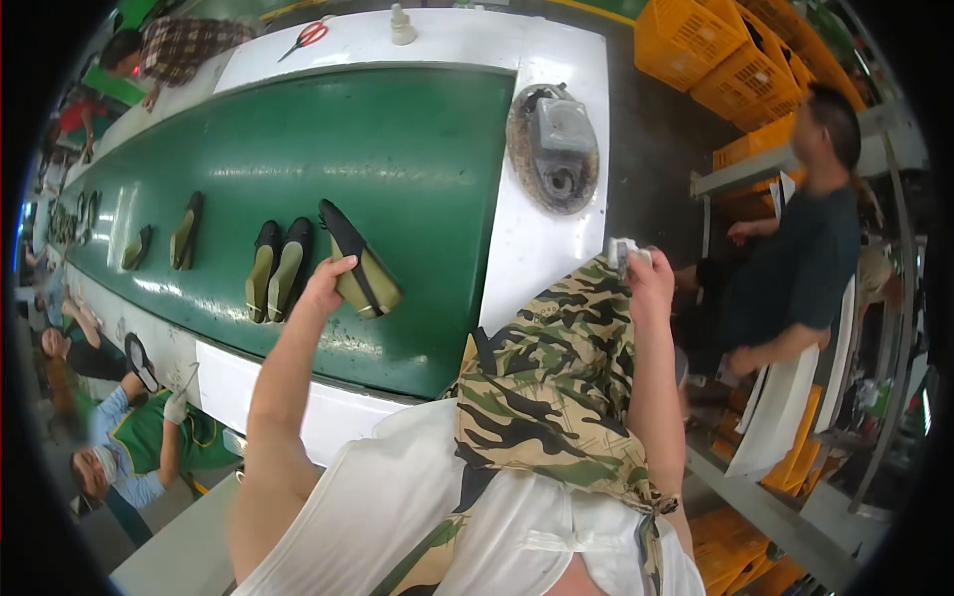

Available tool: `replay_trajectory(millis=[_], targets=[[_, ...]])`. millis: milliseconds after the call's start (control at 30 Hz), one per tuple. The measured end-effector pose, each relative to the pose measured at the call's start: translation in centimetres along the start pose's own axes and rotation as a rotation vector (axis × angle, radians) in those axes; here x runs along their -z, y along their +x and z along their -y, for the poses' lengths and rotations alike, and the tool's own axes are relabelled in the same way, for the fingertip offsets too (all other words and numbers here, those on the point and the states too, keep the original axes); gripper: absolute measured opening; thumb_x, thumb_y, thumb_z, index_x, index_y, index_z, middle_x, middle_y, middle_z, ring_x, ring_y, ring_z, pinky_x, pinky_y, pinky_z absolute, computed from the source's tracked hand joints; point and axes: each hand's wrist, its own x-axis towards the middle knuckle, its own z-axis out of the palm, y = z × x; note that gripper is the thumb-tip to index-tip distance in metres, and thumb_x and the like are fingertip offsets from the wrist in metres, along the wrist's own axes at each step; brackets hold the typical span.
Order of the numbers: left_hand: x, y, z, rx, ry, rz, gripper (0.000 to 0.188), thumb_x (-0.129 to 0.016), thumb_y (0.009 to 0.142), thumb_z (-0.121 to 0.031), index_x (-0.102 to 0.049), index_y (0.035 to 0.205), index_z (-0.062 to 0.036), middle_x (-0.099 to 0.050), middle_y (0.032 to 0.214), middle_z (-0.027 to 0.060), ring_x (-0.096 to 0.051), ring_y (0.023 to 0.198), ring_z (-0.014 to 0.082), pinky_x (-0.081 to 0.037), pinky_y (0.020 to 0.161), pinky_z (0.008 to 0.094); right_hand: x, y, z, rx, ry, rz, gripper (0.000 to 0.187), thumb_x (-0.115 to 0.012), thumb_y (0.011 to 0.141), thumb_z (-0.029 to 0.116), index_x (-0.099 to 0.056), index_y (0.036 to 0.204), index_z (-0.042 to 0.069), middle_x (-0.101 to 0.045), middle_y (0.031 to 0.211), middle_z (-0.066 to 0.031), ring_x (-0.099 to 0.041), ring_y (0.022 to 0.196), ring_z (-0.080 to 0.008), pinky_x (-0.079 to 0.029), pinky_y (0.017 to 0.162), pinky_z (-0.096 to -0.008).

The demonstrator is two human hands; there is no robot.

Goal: Cleaning and preparing shoes on a factory production line.

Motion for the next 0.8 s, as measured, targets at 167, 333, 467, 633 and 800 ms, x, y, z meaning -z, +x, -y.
replay_trajectory(millis=[167, 333, 467, 633, 800], targets=[[-12.3, 0.4, -0.2, -0.12, -0.188, 0.354, 0.057, -0.074, 0.075, -0.016, -0.051, 0.125, -0.0017, -0.061, 0.119, 0.0115, -0.059, 0.109, 0.027, -0.045, 0.099, 0.0414, -4.9, -2.0, 3.5, 0.014, -0.107, 0.155, 0.011, -0.068, 0.079, 0.004, -0.057, 0.079, 0.007, -0.056, 0.073, 0.0017, -0.049, 0.063, -0.0066, -0.038, 0.056, -0.0228], [-23.3, -0.9, -0.4, -0.543, 0.19, 0.425, 0.058, -0.08, 0.061, 0.002, -0.057, 0.114, 0.0009, -0.064, 0.109, 0.0082, -0.062, 0.098, 0.021, -0.048, 0.091, 0.0346, -6.4, -2.3, 3.5, 0.075, -0.167, 0.2, 0.015, -0.072, 0.075, 0.007, -0.06, 0.083, 0.003, -0.059, 0.073, -0.0006, -0.053, 0.063, -0.0082, -0.042, 0.057, -0.0231], [-27.1, -3.6, -0.4, -0.734, 0.617, 0.463, 0.073, -0.086, 0.06, -0.01, -0.05, 0.122, 0.0013, -0.056, 0.119, 0.0099, -0.054, 0.111, 0.0231, -0.042, 0.099, 0.0376, -5.3, -1.8, 2.7, 0.04, -0.151, 0.077, 0.019, -0.073, 0.071, 0.008, -0.061, 0.081, -0.001, -0.061, 0.074, -0.0037, -0.057, 0.064, -0.011, -0.045, 0.057, -0.0269], [-29.9, -4.9, -0.3, -0.922, 0.992, 0.568, 0.067, -0.085, 0.066, -0.017, -0.05, 0.122, -0.0031, -0.056, 0.12, 0.009, -0.052, 0.114, 0.0226, -0.039, 0.101, 0.0372, -4.6, -2.0, 3.2, -0.014, 0.007, 0.032, 0.02, -0.072, 0.071, 0.008, -0.059, 0.083, -0.002, -0.061, 0.076, -0.0052, -0.057, 0.065, -0.0115, -0.045, 0.057, -0.0269], [-30.5, -4.4, 0.1, -0.774, 1.001, 0.685, 0.079, -0.084, 0.067, -0.014, -0.041, 0.132, -0.001, -0.051, 0.128, 0.0109, -0.048, 0.121, 0.021, -0.036, 0.105, 0.0371, -5.7, -3.4, 6.0, -0.023, 0.099, 0.071, 0.02, -0.072, 0.071, 0.007, -0.058, 0.083, -0.001, -0.06, 0.076, -0.0053, -0.057, 0.065, -0.0113, -0.045, 0.057, -0.0266]])
